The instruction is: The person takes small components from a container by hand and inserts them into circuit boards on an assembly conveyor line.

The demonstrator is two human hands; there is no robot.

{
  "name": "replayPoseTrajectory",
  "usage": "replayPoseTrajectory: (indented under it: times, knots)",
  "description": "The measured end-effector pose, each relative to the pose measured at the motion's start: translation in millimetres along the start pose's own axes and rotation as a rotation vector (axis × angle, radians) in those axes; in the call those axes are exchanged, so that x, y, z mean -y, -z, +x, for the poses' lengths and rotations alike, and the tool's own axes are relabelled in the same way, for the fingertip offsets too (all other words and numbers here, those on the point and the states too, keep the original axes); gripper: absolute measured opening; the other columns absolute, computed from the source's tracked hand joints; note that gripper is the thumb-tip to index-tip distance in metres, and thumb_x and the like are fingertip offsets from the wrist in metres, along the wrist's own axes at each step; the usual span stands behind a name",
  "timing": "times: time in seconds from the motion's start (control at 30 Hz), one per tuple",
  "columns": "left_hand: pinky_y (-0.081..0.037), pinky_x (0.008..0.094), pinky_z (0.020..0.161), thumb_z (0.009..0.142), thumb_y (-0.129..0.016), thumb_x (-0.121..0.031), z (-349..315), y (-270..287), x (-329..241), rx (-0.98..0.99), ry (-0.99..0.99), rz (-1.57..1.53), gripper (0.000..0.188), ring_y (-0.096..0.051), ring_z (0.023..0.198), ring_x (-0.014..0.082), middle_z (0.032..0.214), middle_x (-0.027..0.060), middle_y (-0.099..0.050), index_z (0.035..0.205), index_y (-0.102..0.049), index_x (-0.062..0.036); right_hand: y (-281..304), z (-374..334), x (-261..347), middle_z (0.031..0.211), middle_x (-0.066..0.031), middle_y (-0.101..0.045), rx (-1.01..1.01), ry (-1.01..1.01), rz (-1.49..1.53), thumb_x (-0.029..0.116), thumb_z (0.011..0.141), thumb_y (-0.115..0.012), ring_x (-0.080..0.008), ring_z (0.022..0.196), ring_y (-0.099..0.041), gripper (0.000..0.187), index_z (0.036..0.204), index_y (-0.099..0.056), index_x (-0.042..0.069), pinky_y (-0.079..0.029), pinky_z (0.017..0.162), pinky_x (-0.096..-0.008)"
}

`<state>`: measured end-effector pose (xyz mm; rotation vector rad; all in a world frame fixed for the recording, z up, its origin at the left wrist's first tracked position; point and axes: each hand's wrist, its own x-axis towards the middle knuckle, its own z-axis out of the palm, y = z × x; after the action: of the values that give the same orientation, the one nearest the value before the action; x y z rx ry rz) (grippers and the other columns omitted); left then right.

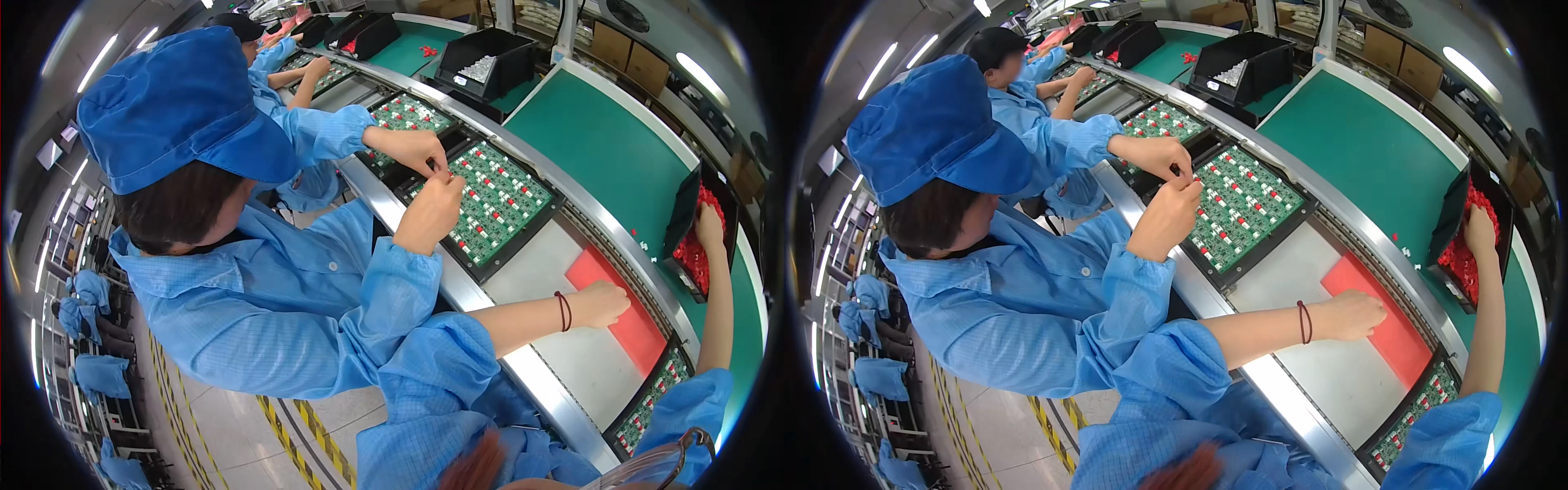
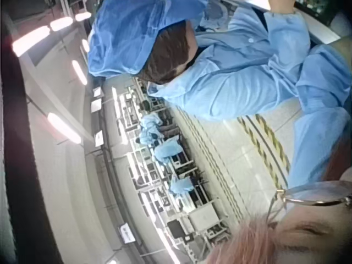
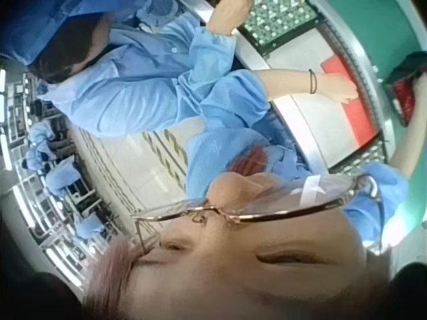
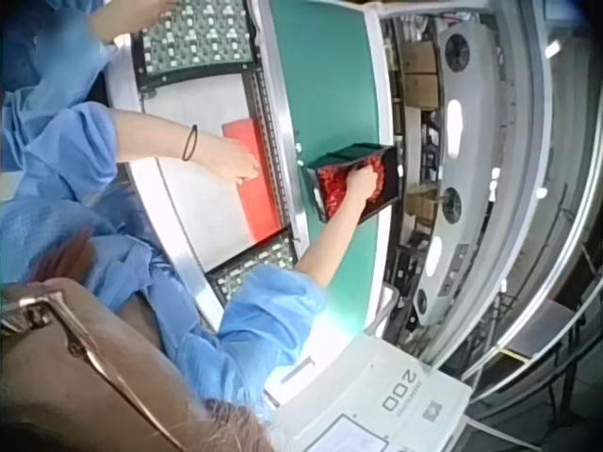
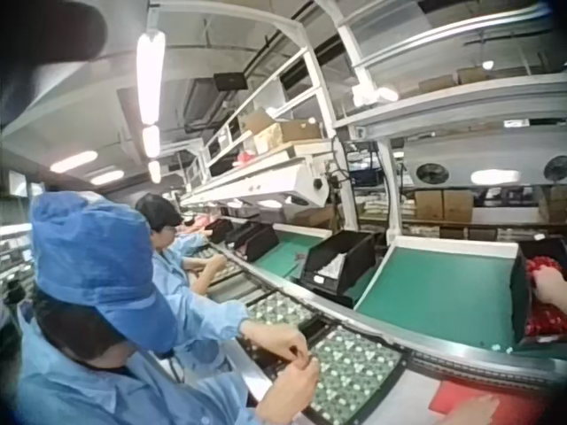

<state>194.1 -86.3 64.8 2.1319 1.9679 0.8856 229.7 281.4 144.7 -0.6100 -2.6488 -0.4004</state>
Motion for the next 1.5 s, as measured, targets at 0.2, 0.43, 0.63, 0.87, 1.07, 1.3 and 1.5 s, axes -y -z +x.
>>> replayPoseTrajectory:
  times: [0.2,0.43,0.63,0.87,1.07,1.3,1.5]
  knots:
    - [-0.046,0.0406,0.065,0.069,-0.061,-0.015,6.8,9.7,-1.7,0.003,-0.010,0.031,0.018,-0.058,0.077,0.0305,0.080,0.0148,-0.058,0.075,-0.057,0.0013,2.2,12.6,8.2,0.088,-0.0236,-0.057,0.029,-0.055,-0.152,0.006,0.080,-0.045,-0.0385,0.086,-0.056,0.015,0.089,-0.052,-0.002,-0.045,0.071,-0.0458]
    - [-0.046,0.0400,0.065,0.071,-0.058,-0.013,13.3,10.9,3.7,-0.002,-0.011,0.064,0.014,-0.059,0.074,0.0303,0.076,0.0147,-0.059,0.074,-0.057,0.0008,0.7,18.1,5.5,0.082,-0.0223,-0.058,0.044,-0.066,-0.127,0.006,0.078,-0.047,-0.0376,0.082,-0.058,0.013,0.087,-0.054,-0.001,-0.046,0.068,-0.0459]
    - [-0.047,0.0401,0.064,0.072,-0.056,-0.013,8.0,10.2,5.1,-0.051,-0.031,0.073,0.013,-0.059,0.072,0.0305,0.074,0.0151,-0.059,0.073,-0.057,0.0001,-5.0,11.9,18.3,0.082,-0.0217,-0.058,-0.014,-0.052,-0.121,0.006,0.077,-0.049,-0.0375,0.081,-0.058,0.012,0.083,-0.054,-0.002,-0.046,0.068,-0.0448]
    - [-0.046,0.0402,0.066,0.074,-0.054,-0.014,10.9,0.8,5.4,-0.010,-0.009,0.059,0.014,-0.058,0.076,0.0301,0.077,0.0149,-0.059,0.074,-0.056,-0.0005,-6.6,5.4,14.4,0.081,-0.0211,-0.058,-0.040,-0.066,-0.153,0.007,0.077,-0.048,-0.0362,0.082,-0.058,0.011,0.081,-0.054,-0.001,-0.046,0.069,-0.0441]
    - [-0.046,0.0407,0.066,0.074,-0.054,-0.013,9.3,-1.7,6.0,-0.012,0.002,0.052,0.013,-0.058,0.075,0.0303,0.076,0.0149,-0.059,0.072,-0.055,-0.0005,0.6,2.7,25.7,0.081,-0.0210,-0.059,-0.052,-0.063,-0.106,0.008,0.078,-0.048,-0.0363,0.081,-0.058,0.013,0.081,-0.055,-0.002,-0.047,0.069,-0.0440]
    - [-0.046,0.0395,0.067,0.071,-0.061,-0.017,9.7,-0.1,7.1,0.034,0.018,0.085,0.015,-0.058,0.075,0.0295,0.074,0.0143,-0.059,0.074,-0.058,-0.0024,1.4,2.7,25.5,0.082,-0.0208,-0.059,-0.057,-0.066,-0.111,0.010,0.079,-0.046,-0.0365,0.082,-0.058,0.015,0.084,-0.056,0.000,-0.046,0.069,-0.0447]
    - [-0.046,0.0396,0.067,0.069,-0.062,-0.017,7.9,5.4,10.1,0.022,0.003,0.081,0.015,-0.058,0.076,0.0293,0.076,0.0140,-0.059,0.074,-0.058,-0.0026,6.0,8.6,28.8,0.083,-0.0209,-0.058,-0.032,-0.061,-0.139,0.010,0.079,-0.046,-0.0366,0.082,-0.058,0.015,0.085,-0.056,0.000,-0.046,0.069,-0.0452]
